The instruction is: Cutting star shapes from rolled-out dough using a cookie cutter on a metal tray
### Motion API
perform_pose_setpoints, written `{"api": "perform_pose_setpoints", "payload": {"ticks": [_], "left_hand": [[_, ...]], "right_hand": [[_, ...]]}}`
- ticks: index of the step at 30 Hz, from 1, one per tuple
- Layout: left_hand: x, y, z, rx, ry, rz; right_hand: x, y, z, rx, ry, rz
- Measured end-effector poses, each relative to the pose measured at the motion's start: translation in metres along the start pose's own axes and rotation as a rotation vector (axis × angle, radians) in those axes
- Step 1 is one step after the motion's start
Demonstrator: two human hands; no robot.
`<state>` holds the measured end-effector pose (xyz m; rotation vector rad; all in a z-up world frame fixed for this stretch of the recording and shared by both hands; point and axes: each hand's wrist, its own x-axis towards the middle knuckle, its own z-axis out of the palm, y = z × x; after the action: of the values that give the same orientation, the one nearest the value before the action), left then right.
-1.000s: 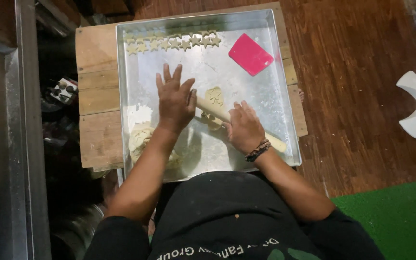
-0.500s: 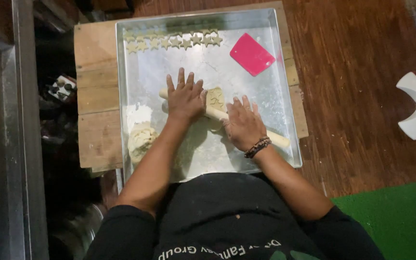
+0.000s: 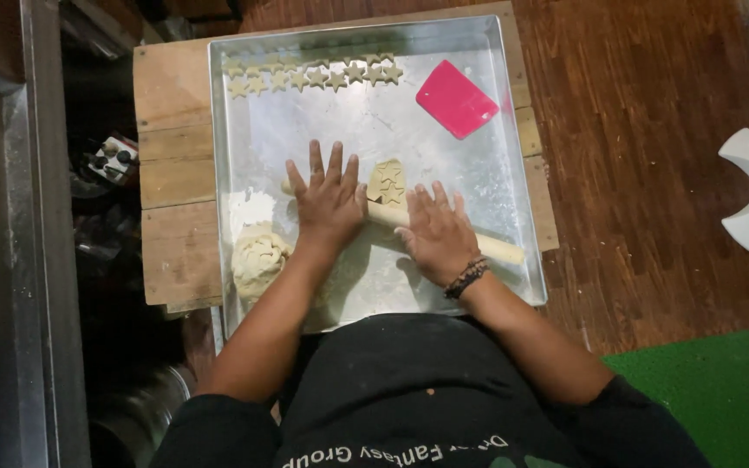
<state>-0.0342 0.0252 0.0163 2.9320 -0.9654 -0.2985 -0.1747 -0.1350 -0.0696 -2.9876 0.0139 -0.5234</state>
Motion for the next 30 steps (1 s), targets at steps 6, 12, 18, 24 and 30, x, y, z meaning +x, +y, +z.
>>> {"api": "perform_pose_setpoints", "payload": {"ticks": [6, 12, 18, 24, 30], "left_hand": [[0.058, -0.001, 0.014, -0.048, -0.042, -0.003], [0.026, 0.0, -0.002, -0.025, 0.003, 0.02], [0.007, -0.003, 0.003, -0.06, 0.006, -0.015], [0.069, -0.005, 0.017, 0.006, 0.057, 0.023], [0.013, 0.002, 0.007, -0.058, 0.001, -0.037]], "right_hand": [[0.037, 0.021, -0.009, -0.022, -0.239, 0.184], [0.023, 0.011, -0.01, -0.001, -0.201, 0.148], [0.012, 0.008, 0.004, -0.099, 0.091, -0.019], [0.058, 0.029, -0.007, -0.011, -0.278, 0.258], [0.012, 0.005, 0.001, -0.256, 0.117, -0.011]]}}
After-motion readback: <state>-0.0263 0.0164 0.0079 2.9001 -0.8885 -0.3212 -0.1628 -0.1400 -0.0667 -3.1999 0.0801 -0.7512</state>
